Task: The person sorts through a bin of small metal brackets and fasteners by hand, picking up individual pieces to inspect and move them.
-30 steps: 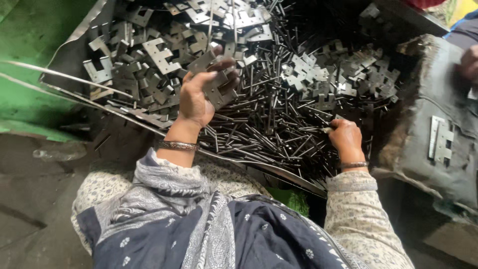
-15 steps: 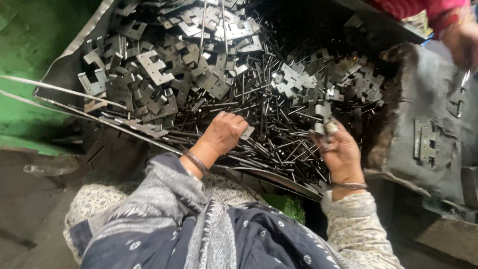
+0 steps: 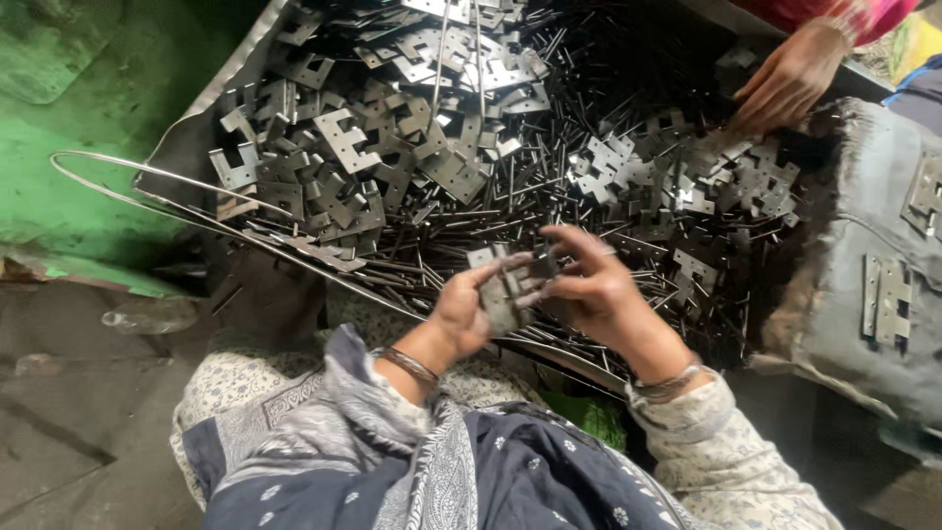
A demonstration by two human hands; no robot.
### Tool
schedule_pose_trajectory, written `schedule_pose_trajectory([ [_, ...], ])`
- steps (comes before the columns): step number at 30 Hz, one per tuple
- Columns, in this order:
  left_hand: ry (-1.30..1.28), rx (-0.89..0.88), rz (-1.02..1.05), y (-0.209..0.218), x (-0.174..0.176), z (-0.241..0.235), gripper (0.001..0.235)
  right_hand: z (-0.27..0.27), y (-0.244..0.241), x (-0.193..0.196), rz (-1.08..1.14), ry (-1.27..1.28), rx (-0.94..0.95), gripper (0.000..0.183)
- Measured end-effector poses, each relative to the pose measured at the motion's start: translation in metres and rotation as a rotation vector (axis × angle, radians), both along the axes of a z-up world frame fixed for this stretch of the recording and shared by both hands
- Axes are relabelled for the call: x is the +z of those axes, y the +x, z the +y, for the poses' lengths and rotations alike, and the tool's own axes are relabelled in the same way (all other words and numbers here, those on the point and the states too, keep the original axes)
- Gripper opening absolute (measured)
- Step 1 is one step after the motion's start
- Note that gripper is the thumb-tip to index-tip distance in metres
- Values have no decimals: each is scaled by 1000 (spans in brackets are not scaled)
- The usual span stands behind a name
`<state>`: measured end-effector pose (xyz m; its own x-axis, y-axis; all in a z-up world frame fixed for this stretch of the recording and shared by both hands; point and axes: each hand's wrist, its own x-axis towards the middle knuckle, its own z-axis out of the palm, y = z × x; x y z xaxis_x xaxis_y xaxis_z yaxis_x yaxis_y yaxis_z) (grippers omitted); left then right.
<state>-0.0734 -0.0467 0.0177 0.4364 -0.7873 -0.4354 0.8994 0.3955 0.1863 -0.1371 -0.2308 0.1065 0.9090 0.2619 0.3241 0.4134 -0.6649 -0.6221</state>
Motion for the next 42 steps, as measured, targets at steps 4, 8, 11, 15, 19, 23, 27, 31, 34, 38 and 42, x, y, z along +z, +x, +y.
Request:
schedule_pose_trajectory([
  [4,-185,148,-83,-6,-16,-14,69,25,-14,-25,106,-75,67,58],
  [8,178,33,-370,-9,-17,-38,69,20,-26,-45,47,-7,-109,62],
  [11,259,-89,-676,11,-11,-54,60,-22,-28,-44,280,663,-382,47],
  [15,1296,196,-1996,81,-14,-44,65,-101,-50,-37,370,1502,-684,38],
  [19,1634,-110,-2065,117,-30,-19,57,-227,-125,-44,-102,863,-840,20],
  [23,1681,-112,-2233,118,-45,-19,21,-329,-175,-57,-479,-447,-1077,29],
  [27,1893,217,-2527,122,-46,-15,26,-320,-188,-59,-32,-892,-1239,27],
  [31,1813,195,-2419,134,-20,1,18,-253,-145,-27,-207,-1086,-1056,21],
  [34,1652,121,-2348,132,4,6,12,-207,-76,-50,-111,-676,-847,18],
  [38,860,275,-2109,91,21,13,19,-178,-20,-116,-57,-605,-659,56],
  [42,666,104,-1757,64,35,26,8,-177,-10,-167,294,-630,-770,40],
])
